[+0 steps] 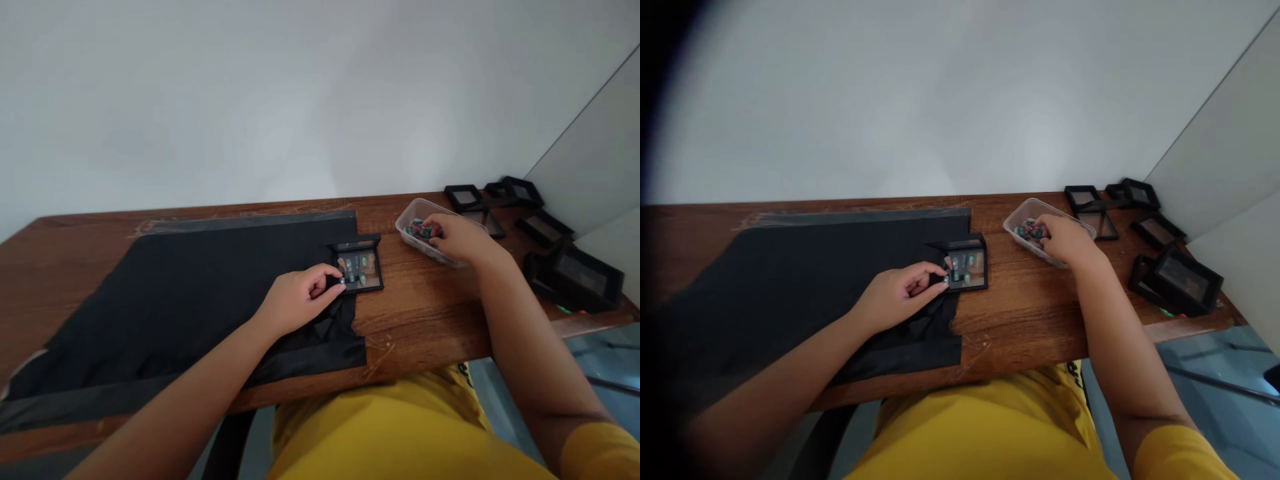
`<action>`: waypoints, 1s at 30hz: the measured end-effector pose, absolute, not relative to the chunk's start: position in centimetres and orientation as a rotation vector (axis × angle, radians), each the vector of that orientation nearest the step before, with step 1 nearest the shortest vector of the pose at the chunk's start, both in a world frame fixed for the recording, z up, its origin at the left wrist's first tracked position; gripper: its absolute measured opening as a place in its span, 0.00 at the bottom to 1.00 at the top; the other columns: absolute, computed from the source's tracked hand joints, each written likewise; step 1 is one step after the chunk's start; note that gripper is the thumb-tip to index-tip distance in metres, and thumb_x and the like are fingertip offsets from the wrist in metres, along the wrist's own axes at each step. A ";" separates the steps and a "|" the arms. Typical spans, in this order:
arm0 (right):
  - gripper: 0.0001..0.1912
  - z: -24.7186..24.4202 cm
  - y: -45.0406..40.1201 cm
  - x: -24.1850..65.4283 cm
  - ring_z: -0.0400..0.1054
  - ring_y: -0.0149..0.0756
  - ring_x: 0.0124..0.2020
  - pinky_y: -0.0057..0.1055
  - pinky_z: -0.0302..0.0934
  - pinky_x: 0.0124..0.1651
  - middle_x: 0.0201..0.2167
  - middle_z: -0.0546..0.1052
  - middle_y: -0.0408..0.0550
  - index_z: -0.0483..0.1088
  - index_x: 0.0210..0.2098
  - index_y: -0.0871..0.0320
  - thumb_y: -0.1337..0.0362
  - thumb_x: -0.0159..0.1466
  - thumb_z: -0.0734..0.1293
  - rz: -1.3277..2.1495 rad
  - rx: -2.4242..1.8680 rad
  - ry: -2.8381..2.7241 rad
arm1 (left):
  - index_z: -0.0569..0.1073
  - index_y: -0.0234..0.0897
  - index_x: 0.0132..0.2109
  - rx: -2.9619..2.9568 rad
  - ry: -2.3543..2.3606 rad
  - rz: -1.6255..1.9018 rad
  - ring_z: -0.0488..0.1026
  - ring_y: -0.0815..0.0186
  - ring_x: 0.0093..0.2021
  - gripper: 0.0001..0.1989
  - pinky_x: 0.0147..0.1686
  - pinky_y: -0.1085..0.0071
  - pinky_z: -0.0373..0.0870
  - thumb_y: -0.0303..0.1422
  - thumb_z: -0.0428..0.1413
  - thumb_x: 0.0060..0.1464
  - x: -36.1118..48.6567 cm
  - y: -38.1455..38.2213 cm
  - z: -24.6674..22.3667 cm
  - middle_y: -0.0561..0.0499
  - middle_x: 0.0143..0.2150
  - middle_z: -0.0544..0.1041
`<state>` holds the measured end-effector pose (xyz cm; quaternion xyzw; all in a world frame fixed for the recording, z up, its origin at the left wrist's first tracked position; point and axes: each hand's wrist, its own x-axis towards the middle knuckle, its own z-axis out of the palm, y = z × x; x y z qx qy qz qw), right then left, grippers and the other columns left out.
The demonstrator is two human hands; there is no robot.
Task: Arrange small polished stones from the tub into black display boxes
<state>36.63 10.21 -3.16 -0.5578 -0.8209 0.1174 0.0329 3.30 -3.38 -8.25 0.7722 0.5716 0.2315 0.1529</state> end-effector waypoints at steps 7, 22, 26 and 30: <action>0.18 -3.4 10.0 36.6 0.73 0.40 0.37 0.34 0.60 0.35 0.39 0.82 0.49 0.77 0.50 0.53 0.69 0.63 0.64 0.260 -1.653 -2.493 | 0.78 0.42 0.44 2.196 1.611 0.663 0.62 0.70 0.20 0.17 0.26 0.74 0.58 0.49 0.53 0.64 3.0 -3.2 -8.2 0.61 0.21 0.64; 0.09 -2.5 9.5 35.8 0.75 0.44 0.39 0.40 0.64 0.40 0.39 0.84 0.50 0.82 0.41 0.53 0.63 0.64 0.69 0.407 -1.799 -2.467 | 0.76 0.42 0.47 2.108 1.622 0.686 0.61 0.70 0.21 0.17 0.27 0.73 0.59 0.48 0.53 0.62 2.9 -3.3 -8.0 0.61 0.22 0.65; 0.08 -2.6 9.7 35.9 0.75 0.42 0.40 0.37 0.62 0.41 0.41 0.84 0.50 0.81 0.39 0.53 0.65 0.64 0.69 0.409 -1.774 -2.493 | 0.76 0.41 0.47 2.105 1.624 0.696 0.61 0.70 0.21 0.18 0.27 0.73 0.59 0.49 0.53 0.61 3.0 -3.3 -8.0 0.61 0.22 0.65; 0.08 -2.7 9.7 35.8 0.74 0.42 0.42 0.35 0.60 0.39 0.43 0.83 0.50 0.79 0.42 0.54 0.65 0.64 0.69 0.423 -1.793 -2.483 | 0.76 0.41 0.46 2.102 1.640 0.676 0.61 0.69 0.21 0.19 0.27 0.72 0.59 0.49 0.52 0.61 3.0 -3.3 -8.0 0.61 0.22 0.64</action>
